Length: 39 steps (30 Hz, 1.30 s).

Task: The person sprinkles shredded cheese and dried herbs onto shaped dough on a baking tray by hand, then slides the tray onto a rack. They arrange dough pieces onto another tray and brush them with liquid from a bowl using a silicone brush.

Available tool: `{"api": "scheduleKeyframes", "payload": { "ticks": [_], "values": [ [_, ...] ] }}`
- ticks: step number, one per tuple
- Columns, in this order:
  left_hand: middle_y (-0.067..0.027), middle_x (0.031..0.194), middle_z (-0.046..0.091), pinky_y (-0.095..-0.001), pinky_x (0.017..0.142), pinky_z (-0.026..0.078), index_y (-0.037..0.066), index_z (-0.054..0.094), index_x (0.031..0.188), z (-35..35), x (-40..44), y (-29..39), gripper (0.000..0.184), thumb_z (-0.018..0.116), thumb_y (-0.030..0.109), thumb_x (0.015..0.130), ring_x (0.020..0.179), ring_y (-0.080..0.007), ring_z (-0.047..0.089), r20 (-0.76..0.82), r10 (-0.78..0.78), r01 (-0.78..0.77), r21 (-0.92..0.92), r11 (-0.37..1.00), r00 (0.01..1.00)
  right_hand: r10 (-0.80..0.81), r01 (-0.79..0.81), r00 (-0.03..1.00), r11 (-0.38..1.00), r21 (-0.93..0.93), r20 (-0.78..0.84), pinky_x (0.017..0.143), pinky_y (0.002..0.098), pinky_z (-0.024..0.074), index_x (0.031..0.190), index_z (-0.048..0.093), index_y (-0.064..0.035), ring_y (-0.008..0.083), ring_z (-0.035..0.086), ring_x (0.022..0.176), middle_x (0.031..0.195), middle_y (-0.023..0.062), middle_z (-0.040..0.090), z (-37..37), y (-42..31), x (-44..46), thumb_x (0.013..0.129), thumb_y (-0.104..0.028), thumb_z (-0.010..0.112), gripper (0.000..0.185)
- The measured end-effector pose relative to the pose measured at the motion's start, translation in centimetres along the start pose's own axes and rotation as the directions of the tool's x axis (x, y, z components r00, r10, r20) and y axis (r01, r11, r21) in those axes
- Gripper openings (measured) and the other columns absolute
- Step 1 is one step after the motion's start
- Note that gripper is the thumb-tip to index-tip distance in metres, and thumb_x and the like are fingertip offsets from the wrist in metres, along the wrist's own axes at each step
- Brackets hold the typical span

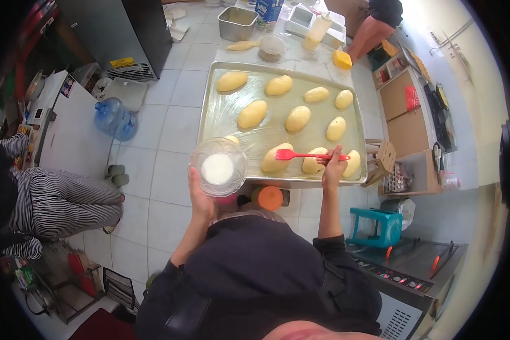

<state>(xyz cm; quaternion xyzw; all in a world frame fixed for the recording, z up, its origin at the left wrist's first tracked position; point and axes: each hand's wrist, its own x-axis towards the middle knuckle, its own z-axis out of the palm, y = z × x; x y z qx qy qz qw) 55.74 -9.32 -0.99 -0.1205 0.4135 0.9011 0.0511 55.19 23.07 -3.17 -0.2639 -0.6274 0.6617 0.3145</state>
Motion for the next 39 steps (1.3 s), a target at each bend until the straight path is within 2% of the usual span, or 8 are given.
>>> {"api": "scheduleKeyframes", "payload": {
  "ticks": [4, 10, 15, 21, 27, 30, 35, 39],
  "values": [
    [-0.0097, 0.130, 0.038, -0.0353, 0.099, 0.030, 0.005, 0.029, 0.131, -0.4, -0.1, 0.8, 0.054, 0.028, 0.043, 0.092, 0.120, -0.0219, 0.036, -0.046, 0.045, -0.045, -0.005, 0.999, 0.998, -0.174, 0.170, 0.983, 0.983, -0.062, -0.059, 0.042, 0.0230, 0.0437, 0.064, 0.047, -0.0029, 0.0125, 0.054, 0.044, 0.055, 0.0039, 0.050, 0.5, -1.5, 0.6, 0.091, -0.032, 0.044, 0.039],
    [-0.0106, 0.128, 0.038, -0.0359, 0.097, 0.033, 0.004, 0.029, 0.130, -0.5, -0.1, 1.9, 0.054, 0.030, 0.042, 0.092, 0.118, -0.0223, 0.038, -0.121, 0.087, -0.091, -0.024, 0.996, 0.989, -0.115, 0.128, 0.966, 0.991, -0.042, 0.232, 0.042, 0.0219, 0.0432, 0.065, 0.052, -0.0001, 0.0107, 0.053, 0.044, 0.056, 0.0054, 0.054, 3.4, -1.8, -2.5, 0.085, -0.018, 0.058, 0.027],
    [-0.0081, 0.135, 0.032, -0.0369, 0.100, 0.029, 0.009, 0.027, 0.134, -0.9, -0.5, 2.5, 0.056, 0.028, 0.046, 0.092, 0.123, -0.0225, 0.032, -0.126, 0.079, -0.081, -0.005, 0.997, 0.989, -0.235, 0.232, 0.972, 0.966, -0.112, -0.010, 0.038, 0.0212, 0.0414, 0.060, 0.050, -0.0010, 0.0107, 0.051, 0.039, 0.049, 0.0045, 0.052, 3.5, -2.3, 0.9, 0.082, -0.024, 0.061, 0.034],
    [-0.0076, 0.135, 0.032, -0.0371, 0.099, 0.030, 0.010, 0.027, 0.134, -1.8, -0.5, 2.2, 0.056, 0.029, 0.046, 0.091, 0.123, -0.0223, 0.033, -0.132, 0.109, -0.110, 0.000, 0.994, 0.985, -0.204, 0.221, 0.962, 0.973, -0.072, 0.183, 0.038, 0.0216, 0.0404, 0.060, 0.051, -0.0011, 0.0111, 0.050, 0.038, 0.049, 0.0049, 0.051, 4.9, -1.9, -1.6, 0.082, -0.024, 0.061, 0.033],
    [-0.0075, 0.135, 0.032, -0.0373, 0.099, 0.031, 0.010, 0.027, 0.134, -2.2, -1.1, 2.4, 0.056, 0.029, 0.046, 0.091, 0.123, -0.0224, 0.033, -0.142, 0.106, -0.107, 0.003, 0.994, 0.984, -0.304, 0.304, 0.953, 0.948, -0.095, 0.013, 0.039, 0.0212, 0.0410, 0.066, 0.051, 0.0004, 0.0104, 0.051, 0.041, 0.051, 0.0049, 0.051, 3.6, -2.2, -0.5, 0.084, -0.021, 0.059, 0.029],
    [-0.0100, 0.132, 0.035, -0.0366, 0.099, 0.030, 0.005, 0.025, 0.133, -1.9, -1.0, 2.5, 0.056, 0.031, 0.044, 0.092, 0.121, -0.0222, 0.035, -0.153, 0.107, -0.111, -0.018, 0.994, 0.982, -0.239, 0.255, 0.944, 0.966, -0.041, 0.228, 0.043, 0.0211, 0.0412, 0.075, 0.055, 0.0008, 0.0103, 0.052, 0.044, 0.055, 0.0048, 0.055, 3.6, -1.7, -3.2, 0.082, -0.013, 0.060, 0.016],
    [-0.0099, 0.132, 0.034, -0.0368, 0.099, 0.030, 0.005, 0.025, 0.133, -2.0, -0.8, 2.2, 0.056, 0.031, 0.043, 0.092, 0.122, -0.0225, 0.034, -0.146, 0.129, -0.135, -0.033, 0.990, 0.981, -0.305, 0.419, 0.817, 0.897, -0.142, 0.489, 0.048, 0.0260, 0.0404, 0.061, 0.055, -0.0016, 0.0129, 0.052, 0.056, 0.065, 0.0068, 0.055, 3.1, -1.1, -7.0, 0.077, -0.009, 0.063, 0.020],
    [-0.0094, 0.133, 0.033, -0.0370, 0.099, 0.030, 0.007, 0.026, 0.133, -1.9, -0.5, 2.3, 0.055, 0.030, 0.043, 0.092, 0.122, -0.0227, 0.034, -0.118, 0.129, -0.131, -0.015, 0.991, 0.985, -0.399, 0.477, 0.781, 0.878, -0.047, 0.480, 0.047, 0.0249, 0.0405, 0.063, 0.054, -0.0008, 0.0134, 0.052, 0.055, 0.066, 0.0081, 0.054, 1.5, -1.5, -4.9, 0.080, -0.008, 0.059, 0.019]
  ]
}}
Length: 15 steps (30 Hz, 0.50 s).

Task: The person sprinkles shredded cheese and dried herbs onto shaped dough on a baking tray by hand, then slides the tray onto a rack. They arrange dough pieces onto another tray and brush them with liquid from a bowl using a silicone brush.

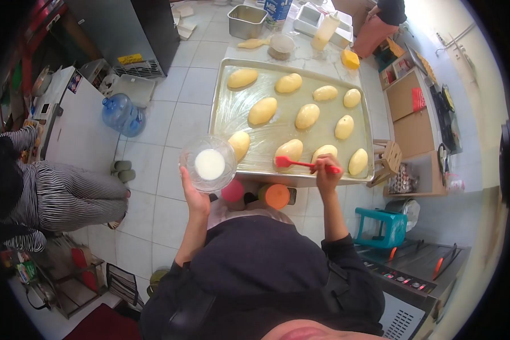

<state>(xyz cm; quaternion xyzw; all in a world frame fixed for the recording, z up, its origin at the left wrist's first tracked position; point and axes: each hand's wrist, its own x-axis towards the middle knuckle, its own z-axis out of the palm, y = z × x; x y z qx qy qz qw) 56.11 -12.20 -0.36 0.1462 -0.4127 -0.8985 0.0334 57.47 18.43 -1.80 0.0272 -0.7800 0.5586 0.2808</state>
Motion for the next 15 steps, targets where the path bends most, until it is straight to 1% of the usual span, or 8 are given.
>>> {"api": "scheduleKeyframes", "payload": {
  "ticks": [3, 4, 7, 10, 13, 14, 15],
  "values": [
    [-0.0092, 0.133, 0.033, -0.0373, 0.099, 0.031, 0.008, 0.026, 0.133, 0.6, -0.1, 0.1, 0.055, 0.030, 0.043, 0.092, 0.122, -0.0227, 0.034, -0.014, -0.018, 0.018, -0.005, 1.000, 1.000, -0.121, 0.109, 0.979, 0.991, -0.080, -0.162, 0.041, 0.0230, 0.0439, 0.061, 0.047, 0.0018, 0.0121, 0.051, 0.048, 0.068, 0.0081, 0.049, -1.4, -0.3, 1.1, 0.089, -0.019, 0.050, 0.034],
    [-0.0088, 0.133, 0.034, -0.0375, 0.099, 0.031, 0.009, 0.027, 0.133, 0.8, 0.0, 0.0, 0.053, 0.030, 0.043, 0.092, 0.122, -0.0229, 0.034, -0.011, -0.020, 0.020, -0.006, 1.000, 1.000, -0.119, 0.108, 0.975, 0.992, -0.064, -0.188, 0.041, 0.0236, 0.0439, 0.062, 0.045, 0.0010, 0.0124, 0.051, 0.048, 0.066, 0.0071, 0.047, -1.6, -0.1, 1.1, 0.090, -0.021, 0.048, 0.035],
    [-0.0079, 0.133, 0.034, -0.0380, 0.099, 0.032, 0.011, 0.030, 0.132, 1.2, 0.0, -0.3, 0.051, 0.028, 0.043, 0.092, 0.122, -0.0233, 0.035, -0.004, -0.030, 0.030, -0.006, 1.000, 1.000, 0.023, 0.019, 0.970, 0.985, 0.174, -0.241, 0.041, 0.0239, 0.0438, 0.065, 0.044, 0.0010, 0.0127, 0.050, 0.048, 0.065, 0.0064, 0.046, -0.5, 0.3, 0.0, 0.090, -0.023, 0.048, 0.034],
    [-0.0080, 0.132, 0.034, -0.0384, 0.098, 0.032, 0.012, 0.030, 0.132, 1.8, 0.0, -0.3, 0.051, 0.028, 0.043, 0.092, 0.121, -0.0233, 0.035, 0.008, -0.043, 0.043, 0.000, 0.999, 0.999, 0.216, -0.179, 0.972, 0.939, 0.294, -0.096, 0.044, 0.0237, 0.0426, 0.072, 0.051, 0.0010, 0.0111, 0.051, 0.048, 0.068, 0.0064, 0.051, -0.1, 1.6, -0.9, 0.087, -0.014, 0.052, 0.021],
    [-0.0083, 0.132, 0.034, -0.0384, 0.098, 0.033, 0.011, 0.029, 0.132, 2.2, -0.1, -0.4, 0.052, 0.029, 0.043, 0.092, 0.121, -0.0233, 0.035, 0.019, -0.047, 0.048, -0.002, 0.999, 0.999, 0.318, -0.270, 0.914, 0.940, 0.207, -0.252, 0.044, 0.0235, 0.0429, 0.071, 0.050, 0.0016, 0.0112, 0.051, 0.047, 0.066, 0.0066, 0.050, -1.8, 2.9, 0.3, 0.087, -0.014, 0.053, 0.023],
    [-0.0087, 0.133, 0.034, -0.0381, 0.098, 0.033, 0.011, 0.028, 0.133, 2.4, -0.2, -0.4, 0.052, 0.029, 0.043, 0.092, 0.122, -0.0231, 0.035, 0.022, -0.044, 0.044, 0.001, 0.999, 0.999, 0.310, -0.251, 0.903, 0.943, 0.219, -0.298, 0.046, 0.0224, 0.0431, 0.070, 0.050, 0.0000, 0.0102, 0.051, 0.049, 0.064, 0.0057, 0.050, -2.5, 2.5, 0.9, 0.087, -0.015, 0.053, 0.023],
    [-0.0091, 0.133, 0.033, -0.0378, 0.097, 0.034, 0.010, 0.027, 0.133, 2.5, -0.3, -0.4, 0.053, 0.030, 0.044, 0.092, 0.122, -0.0229, 0.034, 0.023, -0.040, 0.040, 0.005, 0.999, 0.999, 0.231, -0.178, 0.918, 0.967, 0.184, -0.323, 0.046, 0.0223, 0.0429, 0.070, 0.050, -0.0005, 0.0096, 0.051, 0.049, 0.064, 0.0052, 0.051, -3.1, 2.7, 1.4, 0.087, -0.016, 0.052, 0.023]
  ]
}}
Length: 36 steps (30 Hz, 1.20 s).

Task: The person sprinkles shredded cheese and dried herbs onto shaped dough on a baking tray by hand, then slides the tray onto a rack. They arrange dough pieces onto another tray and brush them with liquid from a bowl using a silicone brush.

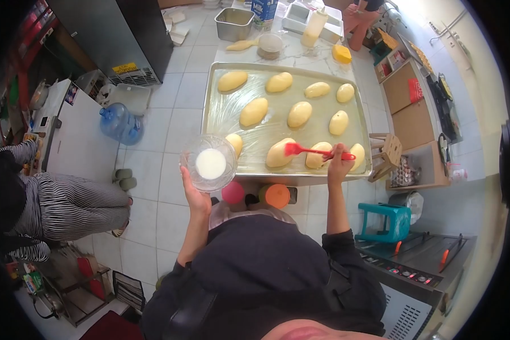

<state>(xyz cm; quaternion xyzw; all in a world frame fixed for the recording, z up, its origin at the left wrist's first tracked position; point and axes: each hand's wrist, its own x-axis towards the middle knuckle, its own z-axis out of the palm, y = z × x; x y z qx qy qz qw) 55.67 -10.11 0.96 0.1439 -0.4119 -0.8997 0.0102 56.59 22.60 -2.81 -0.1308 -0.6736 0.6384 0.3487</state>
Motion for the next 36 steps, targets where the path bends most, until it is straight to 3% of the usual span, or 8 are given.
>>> {"api": "scheduleKeyframes", "payload": {
  "ticks": [3, 6, 10, 16, 19, 26, 32, 36],
  "values": [
    [-0.0095, 0.132, 0.034, -0.0379, 0.097, 0.034, 0.009, 0.027, 0.133, 0.2, -0.1, -0.3, 0.054, 0.029, 0.044, 0.092, 0.121, -0.0231, 0.035, -0.010, -0.002, 0.002, -0.007, 1.000, 1.000, -0.174, 0.173, 0.984, 0.984, -0.030, -0.027, 0.046, 0.0240, 0.0419, 0.067, 0.051, -0.0033, 0.0112, 0.052, 0.049, 0.060, 0.0044, 0.052, -0.2, -0.4, 0.7, 0.086, -0.016, 0.054, 0.023],
    [-0.0099, 0.131, 0.036, -0.0381, 0.097, 0.034, 0.009, 0.026, 0.133, 0.6, -0.1, -0.5, 0.055, 0.029, 0.045, 0.092, 0.121, -0.0232, 0.036, -0.021, 0.000, 0.000, 0.000, 1.000, 1.000, -0.466, 0.549, 0.827, 0.790, -0.272, 0.316, 0.046, 0.0263, 0.0425, 0.064, 0.053, -0.0036, 0.0166, 0.054, 0.050, 0.062, 0.0069, 0.054, -0.4, -0.5, -1.6, 0.079, -0.015, 0.061, 0.021],
    [-0.0096, 0.131, 0.036, -0.0390, 0.096, 0.035, 0.010, 0.027, 0.133, 1.1, -0.1, -0.8, 0.055, 0.029, 0.046, 0.091, 0.120, -0.0239, 0.037, -0.043, 0.013, -0.013, -0.007, 1.000, 0.999, -0.561, 0.747, 0.569, 0.658, -0.093, 0.601, 0.049, 0.0283, 0.0444, 0.064, 0.059, -0.0053, 0.0205, 0.058, 0.058, 0.069, 0.0078, 0.059, -0.1, -2.4, -5.7, 0.072, -0.021, 0.069, 0.020],
    [-0.0085, 0.132, 0.035, -0.0406, 0.095, 0.037, 0.013, 0.028, 0.133, 1.3, 0.0, -1.5, 0.054, 0.029, 0.046, 0.091, 0.120, -0.0245, 0.037, -0.086, 0.020, -0.019, 0.014, 1.000, 0.996, -0.393, 0.503, 0.786, 0.855, -0.123, 0.477, 0.048, 0.0252, 0.0446, 0.063, 0.054, -0.0009, 0.0150, 0.056, 0.054, 0.065, 0.0079, 0.055, -2.0, -1.1, -3.9, 0.080, -0.030, 0.060, 0.034],
    [-0.0086, 0.132, 0.035, -0.0390, 0.098, 0.033, 0.011, 0.027, 0.133, 2.1, -0.3, -1.5, 0.055, 0.029, 0.046, 0.091, 0.121, -0.0235, 0.036, -0.104, 0.030, -0.031, -0.006, 1.000, 0.994, -0.245, 0.267, 0.948, 0.960, -0.088, 0.203, 0.051, 0.0249, 0.0411, 0.064, 0.057, -0.0026, 0.0154, 0.053, 0.058, 0.065, 0.0077, 0.055, -3.5, 0.7, -1.8, 0.080, -0.019, 0.062, 0.024],
    [-0.0081, 0.133, 0.034, -0.0412, 0.097, 0.034, 0.014, 0.028, 0.133, 2.2, -0.4, -2.4, 0.053, 0.028, 0.045, 0.091, 0.122, -0.0244, 0.035, -0.135, 0.071, -0.073, -0.011, 0.997, 0.988, -0.417, 0.502, 0.840, 0.839, -0.209, 0.347, 0.048, 0.0244, 0.0454, 0.064, 0.049, 0.0006, 0.0147, 0.053, 0.052, 0.068, 0.0091, 0.050, -1.8, -1.3, -3.1, 0.089, -0.023, 0.049, 0.034],
    [-0.0097, 0.132, 0.036, -0.0389, 0.099, 0.031, 0.011, 0.029, 0.133, 0.4, -0.1, -3.2, 0.051, 0.028, 0.042, 0.092, 0.121, -0.0244, 0.035, -0.110, 0.070, -0.074, -0.026, 0.997, 0.991, -0.094, 0.055, 0.983, 0.970, 0.238, 0.158, 0.041, 0.0250, 0.0444, 0.063, 0.040, -0.0023, 0.0141, 0.049, 0.047, 0.069, 0.0070, 0.042, 3.8, -6.5, -3.4, 0.093, -0.030, 0.038, 0.041],
    [-0.0101, 0.131, 0.036, -0.0380, 0.100, 0.030, 0.010, 0.027, 0.133, -0.2, 1.9, -1.5, 0.051, 0.027, 0.040, 0.093, 0.121, -0.0242, 0.035, -0.045, 0.009, -0.010, -0.014, 1.000, 0.999, -0.104, 0.011, 0.961, 0.940, 0.342, 0.256, 0.042, 0.0256, 0.0456, 0.066, 0.042, -0.0007, 0.0144, 0.049, 0.046, 0.071, 0.0077, 0.042, 11.1, -8.4, -3.8, 0.093, -0.028, 0.039, 0.039]
  ]
}}
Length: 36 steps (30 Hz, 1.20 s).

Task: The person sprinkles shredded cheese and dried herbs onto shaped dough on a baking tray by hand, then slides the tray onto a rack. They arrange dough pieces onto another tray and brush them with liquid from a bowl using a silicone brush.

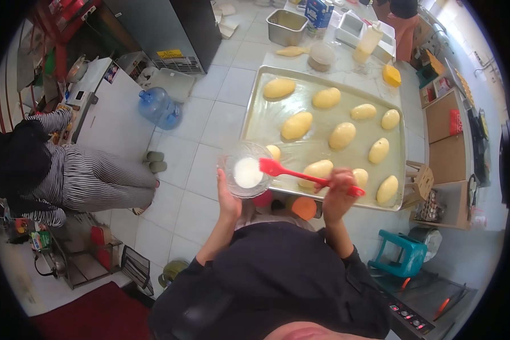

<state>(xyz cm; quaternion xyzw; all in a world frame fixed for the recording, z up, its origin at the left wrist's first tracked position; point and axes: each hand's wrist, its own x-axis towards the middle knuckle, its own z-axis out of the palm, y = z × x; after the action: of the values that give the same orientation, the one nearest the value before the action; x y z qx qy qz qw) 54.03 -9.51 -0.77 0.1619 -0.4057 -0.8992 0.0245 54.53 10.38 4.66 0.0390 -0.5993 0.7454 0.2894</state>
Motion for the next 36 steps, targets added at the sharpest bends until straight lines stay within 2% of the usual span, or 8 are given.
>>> {"api": "scheduleKeyframes", "payload": {
  "ticks": [3, 12, 18, 24, 28, 32, 33, 36],
  "values": [
    [-0.0102, 0.132, 0.036, -0.0367, 0.101, 0.029, 0.008, 0.023, 0.135, -1.2, 2.0, 1.1, 0.051, 0.025, 0.039, 0.094, 0.122, -0.0235, 0.034, 0.087, 0.004, -0.004, -0.003, 1.000, 0.996, 0.078, 0.027, 0.944, 0.949, -0.313, 0.320, 0.044, 0.0246, 0.0465, 0.066, 0.049, 0.0032, 0.0136, 0.053, 0.050, 0.071, 0.0090, 0.048, 4.0, 2.0, 0.7, 0.091, -0.020, 0.045, 0.034],
    [-0.0111, 0.129, 0.036, -0.0309, 0.099, 0.028, 0.000, 0.029, 0.130, -7.0, 9.4, 4.1, 0.046, 0.030, 0.030, 0.094, 0.119, -0.0189, 0.035, 0.248, -0.139, 0.109, 0.131, 0.985, 0.959, 0.311, -0.317, 0.948, 0.938, -0.141, -0.059, 0.041, 0.0219, 0.0436, 0.068, 0.043, -0.0014, 0.0127, 0.052, 0.047, 0.066, 0.0067, 0.047, 9.3, 5.5, 1.0, 0.092, -0.028, 0.041, 0.036],
    [-0.0088, 0.133, 0.036, -0.0342, 0.101, 0.027, 0.005, 0.027, 0.133, -8.2, 13.2, 7.0, 0.053, 0.025, 0.041, 0.093, 0.122, -0.0210, 0.034, 0.272, -0.246, 0.174, 0.264, 0.949, 0.930, 0.287, -0.299, 0.847, 0.953, 0.045, -0.448, 0.040, 0.0214, 0.0426, 0.066, 0.040, -0.0066, 0.0128, 0.051, 0.045, 0.064, 0.0040, 0.047, 3.3, 5.9, 0.0, 0.092, -0.034, 0.040, 0.038],
    [-0.0101, 0.129, 0.038, -0.0357, 0.096, 0.034, 0.006, 0.028, 0.132, -8.1, 15.4, 9.1, 0.050, 0.026, 0.039, 0.093, 0.119, -0.0214, 0.038, 0.233, -0.338, 0.287, 0.228, 0.930, 0.912, 0.258, -0.403, 0.814, 0.896, -0.186, -0.521, 0.041, 0.0221, 0.0401, 0.063, 0.041, -0.0071, 0.0129, 0.050, 0.044, 0.056, 0.0037, 0.046, 2.3, 7.8, -3.3, 0.091, -0.035, 0.044, 0.039],
    [-0.0079, 0.133, 0.034, -0.0368, 0.099, 0.030, 0.011, 0.026, 0.134, -7.6, 15.9, 10.1, 0.052, 0.026, 0.042, 0.093, 0.122, -0.0221, 0.034, 0.295, -0.339, 0.269, 0.255, 0.929, 0.893, 0.012, -0.269, 0.836, 0.880, -0.391, -0.549, 0.042, 0.0227, 0.0396, 0.061, 0.042, -0.0055, 0.0123, 0.049, 0.044, 0.055, 0.0049, 0.047, 1.3, 7.5, -1.3, 0.091, -0.032, 0.043, 0.041],
    [-0.0078, 0.132, 0.034, -0.0379, 0.099, 0.031, 0.011, 0.027, 0.134, -7.5, 16.3, 10.2, 0.052, 0.026, 0.042, 0.093, 0.122, -0.0228, 0.035, 0.314, -0.304, 0.241, 0.224, 0.944, 0.899, -0.037, -0.093, 0.967, 0.868, -0.487, -0.252, 0.045, 0.0237, 0.0397, 0.063, 0.047, -0.0041, 0.0108, 0.050, 0.052, 0.062, 0.0054, 0.052, 4.7, 5.5, -1.4, 0.085, -0.021, 0.057, 0.029],
    [-0.0078, 0.132, 0.034, -0.0382, 0.099, 0.031, 0.011, 0.027, 0.133, -7.5, 16.2, 10.3, 0.052, 0.026, 0.042, 0.093, 0.121, -0.0229, 0.035, 0.317, -0.304, 0.241, 0.221, 0.945, 0.898, -0.148, 0.140, 0.988, 0.730, -0.669, 0.046, 0.044, 0.0249, 0.0402, 0.063, 0.049, -0.0042, 0.0136, 0.052, 0.051, 0.061, 0.0051, 0.052, 5.8, 5.1, -1.6, 0.080, -0.020, 0.061, 0.027],
    [-0.0077, 0.132, 0.034, -0.0386, 0.099, 0.031, 0.011, 0.028, 0.133, -7.5, 15.7, 10.1, 0.051, 0.026, 0.043, 0.093, 0.121, -0.0232, 0.035, 0.272, -0.292, 0.250, 0.180, 0.951, 0.917, -0.081, 0.582, 0.775, 0.477, -0.659, 0.626, 0.044, 0.0279, 0.0393, 0.062, 0.054, -0.0056, 0.0186, 0.052, 0.050, 0.061, 0.0033, 0.052, 10.0, 3.3, -3.1, 0.066, -0.021, 0.072, 0.024]
  ]
}}
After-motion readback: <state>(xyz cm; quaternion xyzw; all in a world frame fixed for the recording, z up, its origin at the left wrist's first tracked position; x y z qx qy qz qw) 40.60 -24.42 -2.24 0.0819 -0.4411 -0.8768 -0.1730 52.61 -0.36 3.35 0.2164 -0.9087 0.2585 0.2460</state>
